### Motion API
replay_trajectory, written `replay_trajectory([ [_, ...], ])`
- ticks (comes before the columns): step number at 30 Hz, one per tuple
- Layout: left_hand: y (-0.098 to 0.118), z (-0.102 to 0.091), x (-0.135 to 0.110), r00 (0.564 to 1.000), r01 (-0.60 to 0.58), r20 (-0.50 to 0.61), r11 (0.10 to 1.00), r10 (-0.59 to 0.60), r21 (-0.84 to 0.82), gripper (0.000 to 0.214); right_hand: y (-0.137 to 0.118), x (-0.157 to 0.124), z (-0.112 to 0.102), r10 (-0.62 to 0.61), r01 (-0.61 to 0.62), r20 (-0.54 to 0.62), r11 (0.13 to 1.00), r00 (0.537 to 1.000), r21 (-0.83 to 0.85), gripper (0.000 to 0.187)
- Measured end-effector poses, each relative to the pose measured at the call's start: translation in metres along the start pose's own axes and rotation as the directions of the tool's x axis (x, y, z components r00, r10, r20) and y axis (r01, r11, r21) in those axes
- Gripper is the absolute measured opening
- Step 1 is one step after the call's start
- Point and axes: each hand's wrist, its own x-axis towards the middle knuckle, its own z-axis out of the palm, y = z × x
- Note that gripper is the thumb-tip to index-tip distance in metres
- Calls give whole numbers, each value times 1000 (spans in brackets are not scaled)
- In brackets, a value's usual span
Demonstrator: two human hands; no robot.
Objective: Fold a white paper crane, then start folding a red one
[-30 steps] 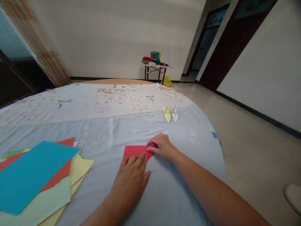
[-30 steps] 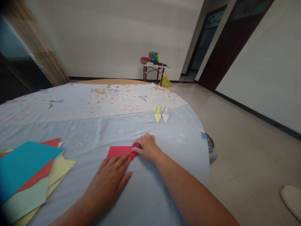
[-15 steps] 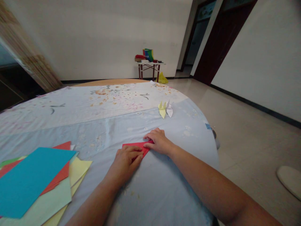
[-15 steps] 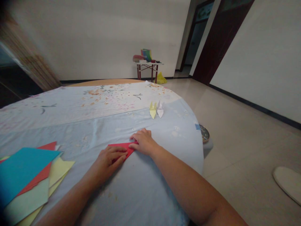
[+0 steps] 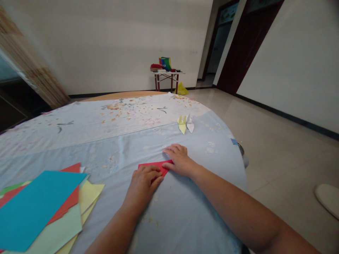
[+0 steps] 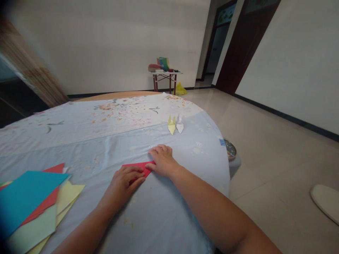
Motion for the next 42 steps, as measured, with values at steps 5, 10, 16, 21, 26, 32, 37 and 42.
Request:
replay_trajectory([
  [5,3,-1,0,1000,6,23,999,-7,41,20,-9,-7,-1,9,-9,-6,998,1000,-65,67],
  [10,3,-2,0,999,5,38,998,-8,67,20,-11,-10,-2,89,-86,41,993,995,-79,70],
  [16,4,-2,-1,999,3,46,994,-8,106,19,11,-5,-6,239,-235,46,969,970,-75,77],
  [21,11,-6,-3,996,3,82,987,-16,158,23,33,-4,-17,319,-318,2,944,948,-92,70],
  [26,17,-7,-4,994,10,102,975,-33,220,29,23,-6,-20,231,-229,-118,973,966,28,55],
  [32,26,-8,-12,985,-70,173,942,13,329,38,9,-5,-8,159,-159,2,987,987,13,51],
  [37,29,-10,-25,977,-67,212,921,-17,383,44,14,-2,-11,164,-165,38,986,986,7,52],
  [42,33,-14,-33,973,-39,221,896,-67,442,39,14,-2,-11,117,-118,25,992,993,48,45],
])
